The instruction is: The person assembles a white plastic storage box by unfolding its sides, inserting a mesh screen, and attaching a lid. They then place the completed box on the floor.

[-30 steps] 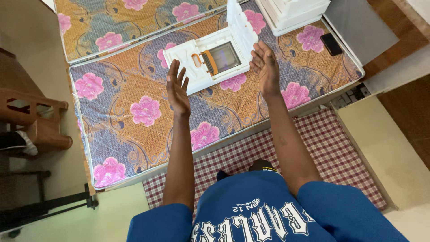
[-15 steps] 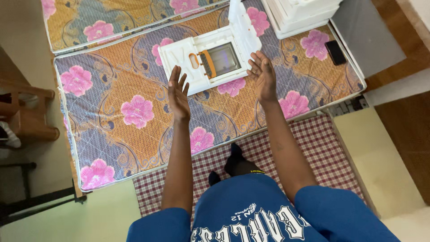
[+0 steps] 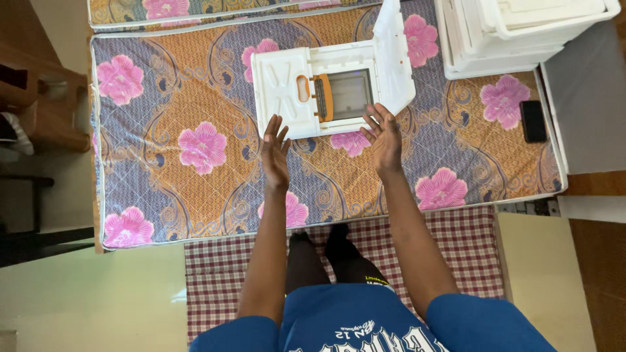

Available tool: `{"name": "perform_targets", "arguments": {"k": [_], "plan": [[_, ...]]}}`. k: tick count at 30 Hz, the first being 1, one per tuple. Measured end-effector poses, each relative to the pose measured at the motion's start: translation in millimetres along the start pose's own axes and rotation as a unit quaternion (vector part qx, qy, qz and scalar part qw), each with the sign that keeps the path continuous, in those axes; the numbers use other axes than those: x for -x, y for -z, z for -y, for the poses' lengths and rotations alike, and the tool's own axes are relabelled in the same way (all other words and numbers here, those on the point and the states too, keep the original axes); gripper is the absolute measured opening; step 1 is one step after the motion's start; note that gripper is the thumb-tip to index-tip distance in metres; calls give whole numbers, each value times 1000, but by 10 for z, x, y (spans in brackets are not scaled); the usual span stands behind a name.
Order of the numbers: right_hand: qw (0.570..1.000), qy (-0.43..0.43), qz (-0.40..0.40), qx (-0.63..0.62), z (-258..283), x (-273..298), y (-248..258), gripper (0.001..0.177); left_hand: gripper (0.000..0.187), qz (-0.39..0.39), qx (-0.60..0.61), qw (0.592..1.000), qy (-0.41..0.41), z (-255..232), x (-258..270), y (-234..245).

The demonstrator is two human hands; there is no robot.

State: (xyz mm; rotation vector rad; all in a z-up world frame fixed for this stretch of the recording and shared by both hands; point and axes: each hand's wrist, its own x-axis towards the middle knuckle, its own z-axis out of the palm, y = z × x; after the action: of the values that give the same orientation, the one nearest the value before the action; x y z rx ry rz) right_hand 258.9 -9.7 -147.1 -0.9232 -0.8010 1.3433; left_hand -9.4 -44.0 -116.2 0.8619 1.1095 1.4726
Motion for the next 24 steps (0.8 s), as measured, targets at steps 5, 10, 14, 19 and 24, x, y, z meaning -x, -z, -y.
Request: {"name": "perform_targets", "arguments": {"k": [5,10,14,19,24], "plan": [[999,-35,-3,-15,-353,-196,66,86,93,-14,-9,1000,3,308,-79,55],[995,-66,-10,-76,-714,-441,94,72,95,-22,-7,999,28,613,-198,229],[990,-111,-30,-87,-1146,-594,197,68,94,-1,15,1000,20,979,-339,334],[977,-163,-60,-120,-1854,-680,383,69,89,4,30,999,39,1498,-501,480],[972,-201,-70,-104,-2482,-760,526,68,83,4,35,997,65,1857,-606,642]]}}
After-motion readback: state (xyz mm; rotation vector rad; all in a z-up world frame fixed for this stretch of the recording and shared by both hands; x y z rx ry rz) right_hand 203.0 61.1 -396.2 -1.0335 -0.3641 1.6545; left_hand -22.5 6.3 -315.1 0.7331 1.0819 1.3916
